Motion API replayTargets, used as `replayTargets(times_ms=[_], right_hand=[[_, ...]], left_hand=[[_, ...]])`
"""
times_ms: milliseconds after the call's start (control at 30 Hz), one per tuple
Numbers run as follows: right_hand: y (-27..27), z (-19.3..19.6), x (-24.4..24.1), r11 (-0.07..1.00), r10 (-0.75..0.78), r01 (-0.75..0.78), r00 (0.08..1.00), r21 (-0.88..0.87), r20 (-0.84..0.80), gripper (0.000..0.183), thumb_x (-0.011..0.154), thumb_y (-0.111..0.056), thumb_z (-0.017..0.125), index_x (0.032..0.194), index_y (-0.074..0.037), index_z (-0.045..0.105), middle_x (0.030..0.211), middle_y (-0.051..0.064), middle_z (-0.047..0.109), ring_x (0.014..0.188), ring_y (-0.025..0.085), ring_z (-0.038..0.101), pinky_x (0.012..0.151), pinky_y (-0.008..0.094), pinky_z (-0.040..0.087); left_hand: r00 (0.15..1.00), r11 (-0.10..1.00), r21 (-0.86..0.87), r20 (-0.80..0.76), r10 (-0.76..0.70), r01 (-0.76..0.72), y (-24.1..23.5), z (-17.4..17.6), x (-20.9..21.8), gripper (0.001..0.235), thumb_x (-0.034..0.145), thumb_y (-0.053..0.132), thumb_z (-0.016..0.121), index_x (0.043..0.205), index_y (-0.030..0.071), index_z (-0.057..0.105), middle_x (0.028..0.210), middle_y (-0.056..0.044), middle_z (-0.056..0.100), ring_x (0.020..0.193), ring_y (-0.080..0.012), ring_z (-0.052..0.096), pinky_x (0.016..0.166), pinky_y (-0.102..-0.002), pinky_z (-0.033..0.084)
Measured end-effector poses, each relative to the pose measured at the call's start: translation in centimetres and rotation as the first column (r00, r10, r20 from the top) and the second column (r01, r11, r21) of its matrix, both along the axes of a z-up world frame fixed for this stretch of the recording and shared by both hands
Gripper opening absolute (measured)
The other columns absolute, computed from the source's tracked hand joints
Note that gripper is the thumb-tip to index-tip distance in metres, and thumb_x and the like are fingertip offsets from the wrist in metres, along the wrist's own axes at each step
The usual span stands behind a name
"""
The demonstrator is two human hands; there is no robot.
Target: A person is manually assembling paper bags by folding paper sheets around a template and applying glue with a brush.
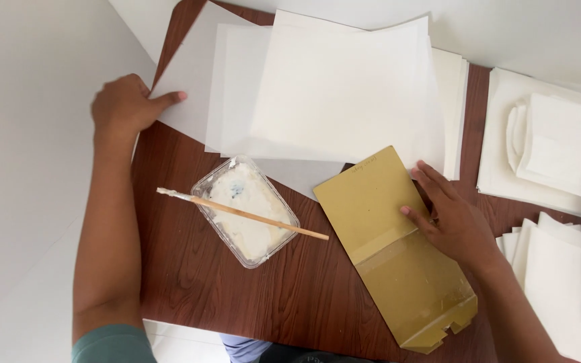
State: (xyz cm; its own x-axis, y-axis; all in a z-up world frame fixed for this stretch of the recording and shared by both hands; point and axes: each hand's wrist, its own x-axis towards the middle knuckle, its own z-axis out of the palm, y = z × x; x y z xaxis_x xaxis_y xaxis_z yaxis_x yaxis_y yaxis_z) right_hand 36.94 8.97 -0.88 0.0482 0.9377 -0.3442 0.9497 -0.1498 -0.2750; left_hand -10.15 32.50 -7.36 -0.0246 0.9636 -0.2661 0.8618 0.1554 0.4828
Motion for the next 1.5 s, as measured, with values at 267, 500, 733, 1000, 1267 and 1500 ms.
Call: replayTargets(times_ms=[267, 500, 733, 1000, 1267, 1500], right_hand=[[5.5, -2.8, 2.2, 0.864, -0.135, 0.097, 0.99, 0.494, 0.042, 0.035, 0.103, -0.032, 0.069, 0.128, -0.007, 0.063, 0.124, 0.003, 0.066, 0.084, 0.022, 0.061, 0.072, 0.046, 0.049], [12.2, -3.2, 2.5, 0.718, -0.046, 0.059, 0.998, 0.694, -0.038, 0.051, 0.09, -0.008, 0.082, 0.124, 0.002, 0.045, 0.127, 0.02, 0.044, 0.126, 0.041, 0.044, 0.112, 0.056, 0.027], [16.5, -5.7, 7.0, 0.706, -0.418, 0.643, 0.717, 0.297, -0.557, 0.067, 0.097, -0.032, 0.082, 0.142, -0.013, 0.036, 0.13, 0.001, 0.041, 0.116, 0.013, 0.055, 0.085, 0.031, 0.051], [16.8, -3.7, 3.8, 0.658, -0.525, 0.753, 0.459, 0.001, -0.717, 0.038, 0.083, -0.033, 0.08, 0.116, -0.028, 0.062, 0.118, -0.016, 0.063, 0.094, -0.002, 0.06, 0.081, 0.017, 0.044], [16.0, -0.7, 0.2, 0.764, -0.551, 0.632, 0.54, -0.126, -0.637, 0.037, 0.09, -0.042, 0.057, 0.119, -0.023, 0.069, 0.106, -0.013, 0.071, 0.097, 0.005, 0.067, 0.079, 0.024, 0.054], [15.0, -2.6, 1.4, 0.705, -0.554, 0.703, 0.464, -0.092, -0.692, 0.118, 0.072, -0.086, 0.031, 0.163, -0.011, 0.016, 0.172, 0.005, 0.012, 0.158, 0.019, 0.009, 0.126, 0.04, 0.011]], left_hand=[[0.955, 0.988, 0.128, -0.292, -0.045, 0.086, 1.2, -3.8, -1.2, 0.031, 0.094, 0.044, 0.077, 0.088, 0.016, 0.069, 0.099, -0.002, 0.066, 0.078, -0.0297, 0.063, 0.062, -0.044, 0.046], [0.98, 0.991, 0.021, -0.156, -0.127, 0.132, -0.5, 0.6, 0.9, 0.031, 0.1, 0.032, 0.064, 0.081, 0.011, 0.051, 0.081, -0.002, 0.058, 0.073, -0.027, 0.052, 0.06, -0.044, 0.038], [0.956, 0.979, -0.18, 0.291, -0.042, 0.098, -0.8, 3.9, 2.3, 0.026, 0.102, 0.028, 0.063, 0.088, 0.012, 0.048, 0.084, 0.002, 0.05, 0.081, -0.0151, 0.064, 0.072, -0.03, 0.034], [0.753, 0.963, -0.214, 0.658, 0.016, 0.166, -0.4, 1.5, 3.5, 0.039, 0.094, 0.019, 0.063, 0.132, 0.016, 0.063, 0.126, 0.004, 0.07, 0.11, -0.0101, 0.065, 0.087, -0.03, 0.052], [0.375, 0.96, -0.107, 0.927, 0.002, 0.259, -0.4, -1.6, 4.2, 0.051, 0.093, 0.014, 0.065, 0.142, 0.009, 0.056, 0.131, -0.003, 0.067, 0.117, -0.0155, 0.066, 0.094, -0.028, 0.055], [0.2, 0.986, -0.103, 0.977, 0.075, 0.132, -0.5, -2.7, 4.7, 0.044, 0.089, 0.01, 0.066, 0.133, 0.007, 0.063, 0.117, -0.002, 0.07, 0.102, -0.016, 0.066, 0.081, -0.026, 0.051]])
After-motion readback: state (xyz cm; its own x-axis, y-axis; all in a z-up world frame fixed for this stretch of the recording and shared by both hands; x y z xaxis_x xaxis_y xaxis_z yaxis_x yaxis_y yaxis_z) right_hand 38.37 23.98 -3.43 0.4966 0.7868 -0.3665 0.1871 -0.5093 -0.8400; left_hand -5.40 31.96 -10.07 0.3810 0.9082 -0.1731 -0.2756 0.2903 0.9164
